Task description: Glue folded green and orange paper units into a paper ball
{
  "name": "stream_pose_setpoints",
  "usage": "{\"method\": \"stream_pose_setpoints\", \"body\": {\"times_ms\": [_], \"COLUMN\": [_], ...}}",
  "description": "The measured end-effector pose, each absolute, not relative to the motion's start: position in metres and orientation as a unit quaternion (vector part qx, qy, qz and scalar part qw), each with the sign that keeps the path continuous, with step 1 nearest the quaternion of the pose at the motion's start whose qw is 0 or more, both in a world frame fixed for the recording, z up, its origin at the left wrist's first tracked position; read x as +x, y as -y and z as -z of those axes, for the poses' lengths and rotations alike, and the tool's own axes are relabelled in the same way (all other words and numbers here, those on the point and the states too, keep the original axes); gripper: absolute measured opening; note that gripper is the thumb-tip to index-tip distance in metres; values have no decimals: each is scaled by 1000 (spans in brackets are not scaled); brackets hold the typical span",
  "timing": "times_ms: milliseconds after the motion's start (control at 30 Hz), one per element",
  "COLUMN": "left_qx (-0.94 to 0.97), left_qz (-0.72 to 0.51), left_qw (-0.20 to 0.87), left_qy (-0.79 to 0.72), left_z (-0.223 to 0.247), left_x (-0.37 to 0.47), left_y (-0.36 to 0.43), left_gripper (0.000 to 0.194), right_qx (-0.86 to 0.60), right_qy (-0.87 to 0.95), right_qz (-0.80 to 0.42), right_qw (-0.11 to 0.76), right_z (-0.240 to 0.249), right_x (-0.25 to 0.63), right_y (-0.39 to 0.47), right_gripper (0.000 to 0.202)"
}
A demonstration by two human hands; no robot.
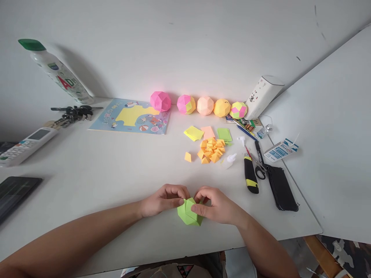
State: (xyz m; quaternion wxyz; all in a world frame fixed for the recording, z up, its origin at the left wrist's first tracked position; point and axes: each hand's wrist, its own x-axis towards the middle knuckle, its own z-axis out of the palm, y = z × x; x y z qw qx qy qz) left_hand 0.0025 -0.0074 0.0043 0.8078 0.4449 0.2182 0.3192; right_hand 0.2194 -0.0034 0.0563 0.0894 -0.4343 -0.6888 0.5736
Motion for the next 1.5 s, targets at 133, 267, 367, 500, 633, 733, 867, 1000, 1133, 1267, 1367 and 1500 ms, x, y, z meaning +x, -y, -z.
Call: {"method": "stream_pose_setpoints", "body": {"times_ms": [133, 267, 367, 500, 633, 733, 867, 1000, 1133, 1267, 1367, 1500], "left_qx": [449, 455, 454, 454, 472, 485, 486, 489, 493, 501, 514, 523], "left_qz": [-318, -322, -325, -326, -323, -323, -332, -337, -337, -344, -345, -343], "left_qw": [803, 798, 797, 795, 785, 777, 774, 772, 767, 758, 751, 746], "left_qy": [-230, -231, -230, -235, -238, -236, -234, -226, -236, -236, -232, -228], "left_z": [-5, -5, -5, -5, -5, -3, 0, 2, 3, 3, 2, 0], "left_x": [3, 3, 3, 3, 3, 3, 4, 4, 5, 5, 5, 5], "left_y": [7, 7, 7, 8, 9, 9, 10, 10, 10, 10, 11, 11], "left_gripper": [22, 22, 23, 24, 25, 25, 24, 23, 25, 26, 25, 23], "right_qx": [-433, -439, -454, -467, -470, -461, -456, -471, -460, -455, -455, -456], "right_qy": [653, 622, 596, 564, 527, 507, 537, 585, 618, 639, 647, 646], "right_qz": [-611, -633, -644, -662, -685, -702, -680, -633, -608, -586, -576, -578], "right_qw": [115, 144, 156, 160, 179, 194, 204, 185, 192, 203, 205, 202], "right_z": [-57, -53, -49, -44, -42, -42, -45, -49, -49, -50, -52, -53], "right_x": [215, 213, 212, 211, 209, 208, 206, 206, 205, 205, 204, 202], "right_y": [3, 5, 6, 7, 7, 7, 8, 9, 8, 8, 9, 10], "right_gripper": [27, 28, 28, 29, 30, 29, 25, 24, 18, 12, 9, 5]}}
